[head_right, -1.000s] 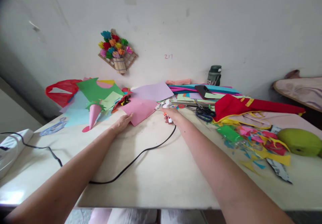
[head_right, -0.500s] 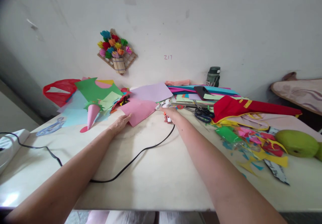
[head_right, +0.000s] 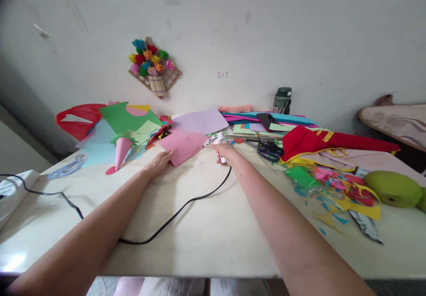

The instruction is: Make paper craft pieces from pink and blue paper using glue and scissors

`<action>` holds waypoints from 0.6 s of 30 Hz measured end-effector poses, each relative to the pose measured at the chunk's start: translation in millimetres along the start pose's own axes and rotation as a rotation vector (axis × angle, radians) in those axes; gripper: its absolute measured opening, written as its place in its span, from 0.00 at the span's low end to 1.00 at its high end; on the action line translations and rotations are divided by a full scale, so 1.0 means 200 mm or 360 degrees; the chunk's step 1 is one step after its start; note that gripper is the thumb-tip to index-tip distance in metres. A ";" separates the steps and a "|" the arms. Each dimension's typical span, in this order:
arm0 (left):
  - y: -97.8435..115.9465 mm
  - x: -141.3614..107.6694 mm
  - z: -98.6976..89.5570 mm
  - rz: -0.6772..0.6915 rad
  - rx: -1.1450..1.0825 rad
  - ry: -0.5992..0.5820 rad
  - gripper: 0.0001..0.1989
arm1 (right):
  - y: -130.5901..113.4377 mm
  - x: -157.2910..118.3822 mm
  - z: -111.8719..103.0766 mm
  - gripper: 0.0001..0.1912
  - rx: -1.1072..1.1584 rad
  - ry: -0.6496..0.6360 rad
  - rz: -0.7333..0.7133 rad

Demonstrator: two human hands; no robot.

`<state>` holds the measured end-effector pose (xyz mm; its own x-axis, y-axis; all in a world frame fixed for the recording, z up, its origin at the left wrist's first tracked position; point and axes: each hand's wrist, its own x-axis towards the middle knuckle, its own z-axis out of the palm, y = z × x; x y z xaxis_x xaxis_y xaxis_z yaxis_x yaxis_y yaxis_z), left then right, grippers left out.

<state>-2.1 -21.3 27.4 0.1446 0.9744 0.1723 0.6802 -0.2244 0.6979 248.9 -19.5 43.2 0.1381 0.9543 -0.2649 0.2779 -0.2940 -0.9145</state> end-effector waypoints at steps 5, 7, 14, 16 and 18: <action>0.00 0.00 0.00 -0.0009 0.0072 0.0048 0.21 | 0.00 0.03 0.00 0.18 0.0024 0.0084 0.0026; 0.00 0.00 0.00 0.0005 0.0066 0.0053 0.21 | 0.00 0.04 0.01 0.18 0.0035 0.0109 0.0024; 0.02 0.00 0.00 -0.0063 0.0097 -0.0003 0.22 | -0.01 0.08 0.01 0.16 0.0039 0.0180 0.0052; 0.03 -0.01 0.00 -0.0078 0.0070 0.0020 0.21 | -0.01 0.08 0.00 0.16 0.0036 0.0203 0.0065; 0.03 -0.01 0.00 -0.0079 0.0040 0.0050 0.21 | -0.02 0.08 0.00 0.16 0.0049 0.0225 0.0062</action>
<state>1.6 -25.4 32.4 0.0878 0.9832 0.1601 0.7037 -0.1749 0.6887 250.3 -3.8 42.0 0.2815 0.9246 -0.2568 0.2406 -0.3270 -0.9139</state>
